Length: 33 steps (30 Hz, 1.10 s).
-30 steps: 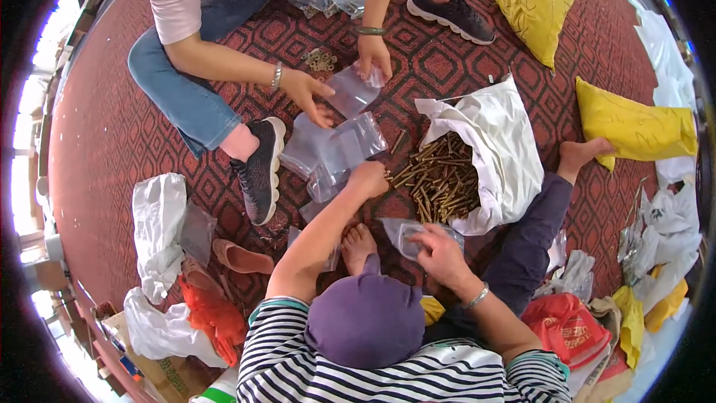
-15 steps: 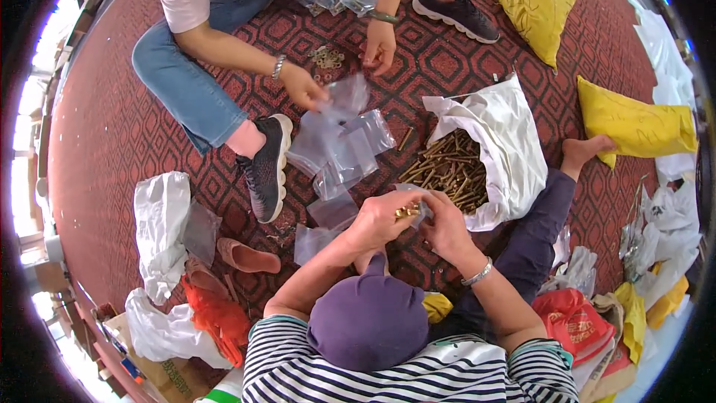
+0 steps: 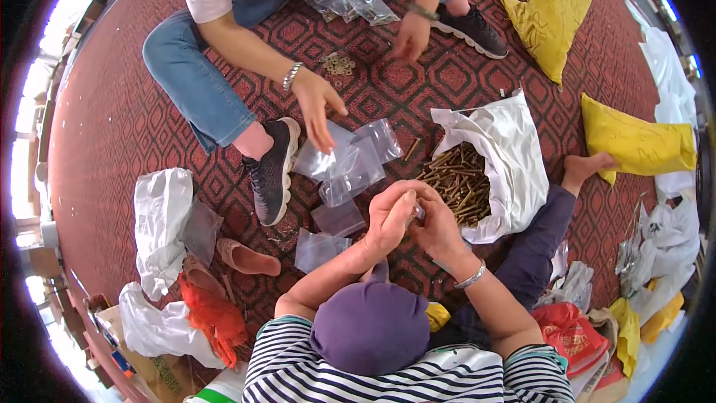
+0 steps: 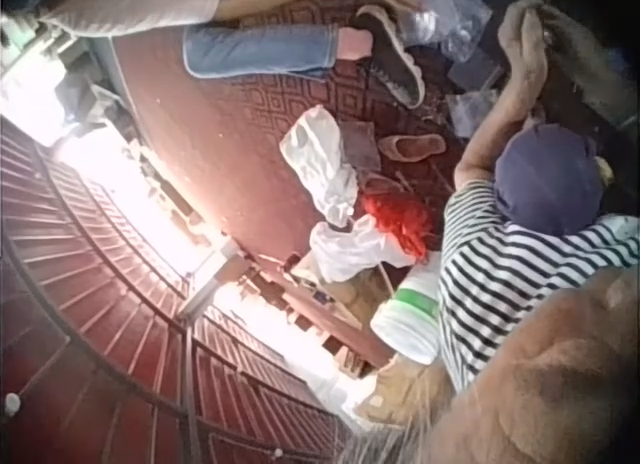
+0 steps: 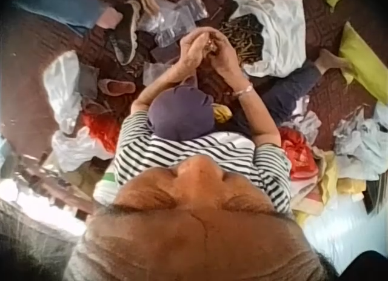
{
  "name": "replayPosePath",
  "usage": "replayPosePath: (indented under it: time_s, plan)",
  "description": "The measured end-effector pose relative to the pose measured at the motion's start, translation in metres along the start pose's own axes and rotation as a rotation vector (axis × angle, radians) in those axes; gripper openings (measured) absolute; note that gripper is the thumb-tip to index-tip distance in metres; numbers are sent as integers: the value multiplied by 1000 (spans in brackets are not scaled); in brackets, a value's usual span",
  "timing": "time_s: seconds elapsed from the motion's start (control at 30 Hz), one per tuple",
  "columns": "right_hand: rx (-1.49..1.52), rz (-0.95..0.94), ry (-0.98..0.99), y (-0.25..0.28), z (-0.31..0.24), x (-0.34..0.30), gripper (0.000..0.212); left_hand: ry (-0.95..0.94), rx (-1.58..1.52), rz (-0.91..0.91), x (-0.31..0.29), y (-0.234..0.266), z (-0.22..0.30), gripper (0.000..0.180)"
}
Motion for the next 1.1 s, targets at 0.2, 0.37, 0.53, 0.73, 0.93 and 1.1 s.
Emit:
replayPosePath:
  time_s: [0.2,0.37,0.53,0.73,0.93,1.1]
  plan:
    - [-727,19,697,-5,-50,17,37,-189,-120,154,17,22,17,21]
    - [-1011,174,706,-33,-118,48,29,58,336,279,16,76,11,22]
    - [-994,344,566,-26,-151,107,25,-19,1146,-38,7,101,-48,22]
    - [-945,386,421,26,-126,161,28,-381,1674,-252,53,80,-84,22]
    - [-756,375,361,49,-103,142,34,-273,1707,-605,88,64,-97,21]
    - [-798,253,311,55,-74,107,32,-293,1539,-852,81,58,-101,9]
Point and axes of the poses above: each hand's wrist, its own x-axis towards the middle knuckle, its own y-axis out of the back of the hand, z = x × y, the point moved 7 cm from there along x, towards the middle knuckle, and after that the axes turned 5 degrees about -y, right-handed, at the moved point
